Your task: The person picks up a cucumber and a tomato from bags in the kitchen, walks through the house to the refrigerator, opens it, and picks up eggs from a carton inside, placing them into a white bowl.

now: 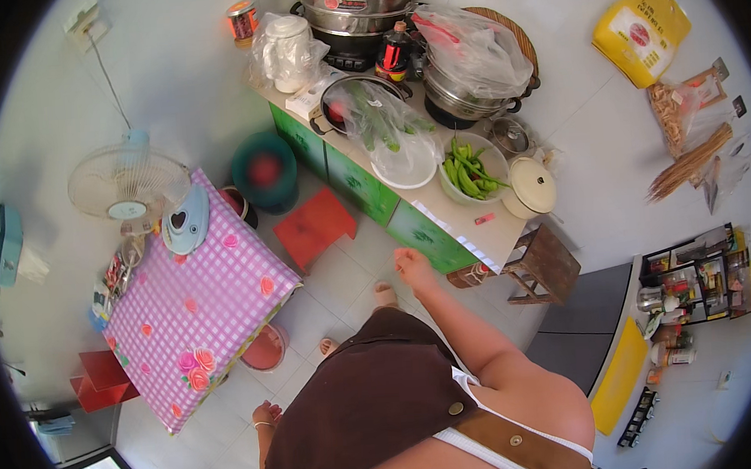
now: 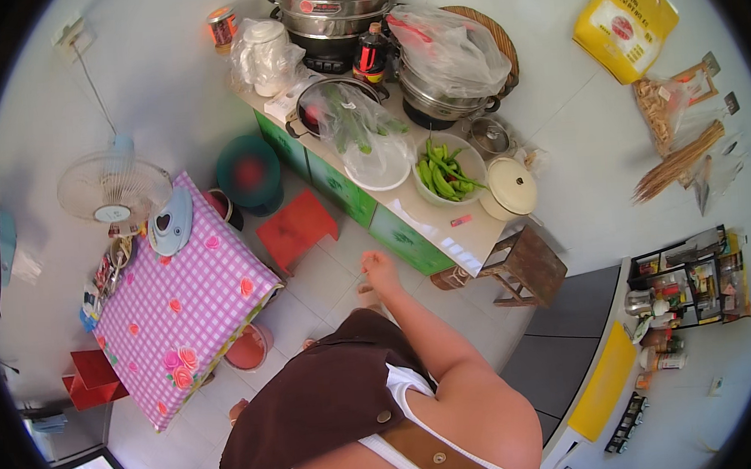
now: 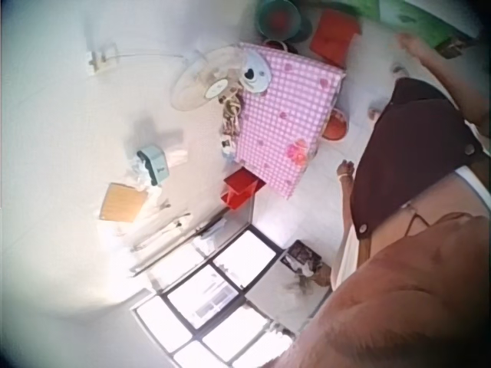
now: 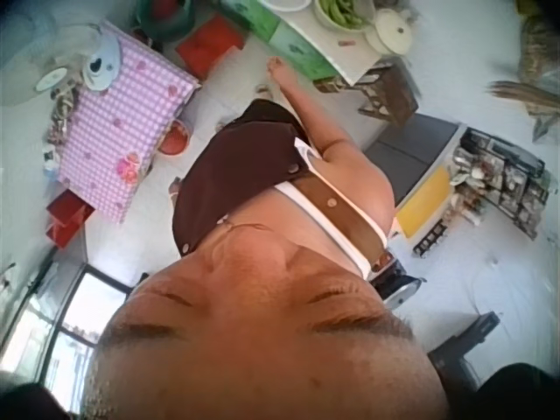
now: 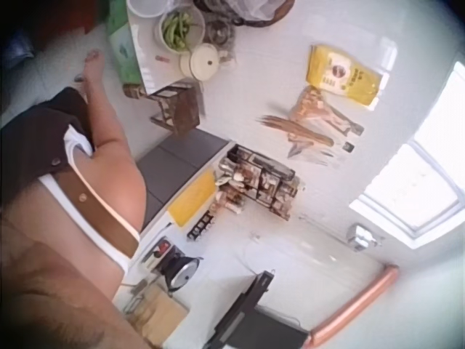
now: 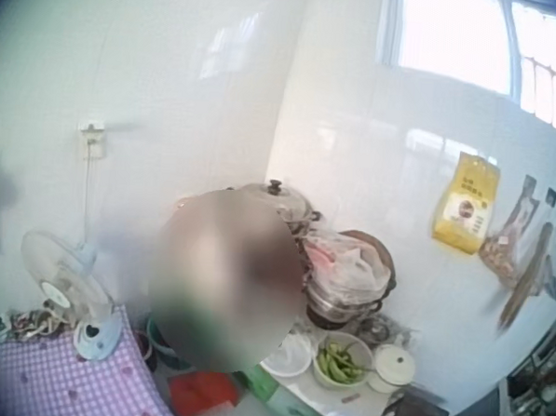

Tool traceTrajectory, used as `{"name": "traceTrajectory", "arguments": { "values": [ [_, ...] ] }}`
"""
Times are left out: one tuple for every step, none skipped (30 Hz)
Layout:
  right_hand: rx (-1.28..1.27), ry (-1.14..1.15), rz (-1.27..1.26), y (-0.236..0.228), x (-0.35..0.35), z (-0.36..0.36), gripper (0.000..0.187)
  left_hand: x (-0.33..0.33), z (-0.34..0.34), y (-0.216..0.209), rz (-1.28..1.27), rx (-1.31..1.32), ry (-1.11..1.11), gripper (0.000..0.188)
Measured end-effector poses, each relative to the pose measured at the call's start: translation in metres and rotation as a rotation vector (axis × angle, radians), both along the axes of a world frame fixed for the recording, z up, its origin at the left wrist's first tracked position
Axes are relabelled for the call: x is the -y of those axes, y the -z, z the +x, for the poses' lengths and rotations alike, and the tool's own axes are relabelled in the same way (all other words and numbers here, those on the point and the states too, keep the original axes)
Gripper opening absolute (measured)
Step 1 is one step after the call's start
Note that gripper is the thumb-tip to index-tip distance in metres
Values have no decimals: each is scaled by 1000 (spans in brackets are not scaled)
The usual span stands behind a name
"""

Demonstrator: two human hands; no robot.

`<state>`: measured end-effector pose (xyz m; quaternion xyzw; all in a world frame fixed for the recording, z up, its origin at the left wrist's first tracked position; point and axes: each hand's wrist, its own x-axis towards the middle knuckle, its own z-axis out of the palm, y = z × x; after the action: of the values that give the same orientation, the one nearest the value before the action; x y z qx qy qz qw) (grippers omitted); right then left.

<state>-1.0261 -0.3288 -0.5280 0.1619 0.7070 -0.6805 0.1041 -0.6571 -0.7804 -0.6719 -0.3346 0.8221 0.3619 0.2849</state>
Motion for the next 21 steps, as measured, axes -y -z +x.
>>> {"name": "traceTrajectory", "arguments": {
  "values": [
    [66, 30, -99, -10, -8, -11, 15, -1, -9, 4, -74, 17, 164, 27],
    [82, 40, -140, -13, -16, -22, 15, -2, -13, 12, -166, 43, 347, 27],
    [97, 52, -181, -15, -25, -33, 15, -6, -17, 20, -238, 70, 504, 26],
    [114, 58, -225, -14, -33, -47, 14, -9, -20, 39, -293, 119, 546, 26],
    [115, 50, -225, -12, -39, -62, 14, -14, -23, 54, -348, 170, 587, 27],
    [118, 46, -224, -9, -48, -75, 14, -21, -30, 65, -399, 222, 632, 27],
    [111, 15, -212, -7, -49, -88, 14, -36, -33, 67, -348, 207, 575, 27],
    [122, 13, -216, -5, -58, -99, 14, -49, -55, 61, -281, 181, 527, 27],
    [135, 12, -226, -7, -67, -113, 14, -62, -77, 53, -219, 153, 491, 28],
    [145, 8, -238, -9, -75, -128, 14, -76, -100, 44, -165, 123, 461, 28],
    [153, -1, -263, -12, -82, -143, 15, -92, -122, 35, -113, 93, 423, 29],
    [164, -14, -286, -15, -88, -157, 15, -108, -143, 26, -65, 63, 388, 29],
    [175, -31, -304, -19, -94, -168, 16, -124, -161, 19, -14, 35, 353, 29],
    [164, -55, -332, -22, -98, -179, 17, -136, -180, 11, 25, 9, 320, 30],
    [152, -80, -362, -26, -101, -189, 17, -146, -199, 0, 69, -21, 279, 30],
    [138, -103, -391, -35, -105, -200, 18, -154, -218, -8, 117, -56, 242, 31],
    [143, -138, -446, -46, -109, -209, 17, -162, -235, -18, 179, -83, 165, 31],
    [94, -182, -524, -66, -113, -216, 17, -176, -251, -39, 259, -99, -24, 30],
    [39, -211, -600, -89, -122, -223, 16, -200, -290, -81, 339, -114, -199, 28],
    [-13, -254, -684, -119, -128, -227, 16, -214, -310, -109, 410, -133, -390, 26],
    [-154, -310, -716, -158, -135, -227, 14, -214, -310, -109, 425, -111, -403, 25]
  ]
}}
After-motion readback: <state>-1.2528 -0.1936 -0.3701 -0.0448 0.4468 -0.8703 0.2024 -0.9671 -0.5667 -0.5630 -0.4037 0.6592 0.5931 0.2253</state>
